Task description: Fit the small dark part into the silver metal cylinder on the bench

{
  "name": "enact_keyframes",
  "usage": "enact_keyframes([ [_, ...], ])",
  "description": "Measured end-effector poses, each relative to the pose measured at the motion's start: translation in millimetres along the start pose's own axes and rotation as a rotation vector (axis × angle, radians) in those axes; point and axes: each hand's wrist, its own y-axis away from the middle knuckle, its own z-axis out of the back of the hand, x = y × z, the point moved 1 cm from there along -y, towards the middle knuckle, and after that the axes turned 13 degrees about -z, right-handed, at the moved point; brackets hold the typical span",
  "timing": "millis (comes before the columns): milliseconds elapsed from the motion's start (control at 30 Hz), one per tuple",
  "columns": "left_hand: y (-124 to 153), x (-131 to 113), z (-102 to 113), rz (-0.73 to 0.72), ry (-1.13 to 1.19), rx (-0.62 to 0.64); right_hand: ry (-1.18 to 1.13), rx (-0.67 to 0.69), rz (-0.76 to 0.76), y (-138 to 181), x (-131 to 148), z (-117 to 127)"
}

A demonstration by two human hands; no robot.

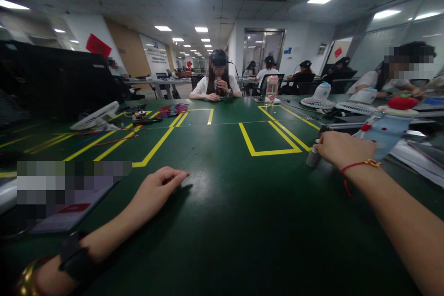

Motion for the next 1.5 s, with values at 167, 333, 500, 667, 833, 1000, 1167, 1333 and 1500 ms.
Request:
enact_keyframes([
  [167,1,0,0,0.004,-0.001,0.004,0.052,0.143,-0.085,1,3,3],
  [333,0,0,0,0.002,-0.002,0.008,-0.022,0.162,0.11,5,8,2],
  [500,1,0,0,0.007,-0.014,0.017,-0.152,0.098,0.258,44,46,13],
  [667,1,-1,0,0.0,-0.023,0.022,-0.675,0.212,0.746,135,100,26],
  [833,0,0,-2,-0.022,-0.027,0.017,-0.876,0.392,1.009,204,122,26],
  [1000,4,-18,-2,-0.131,0.019,-0.007,-0.957,0.487,0.903,207,122,5],
  [1167,15,-52,-7,-0.393,0.048,0.078,-1.031,0.587,0.816,206,121,-10],
  [1333,15,-67,-13,-0.361,0.134,0.079,-1.022,0.595,0.817,209,122,-9],
  [1500,6,-68,-12,-0.181,0.231,0.024,-1.045,0.591,0.82,208,123,-3],
])
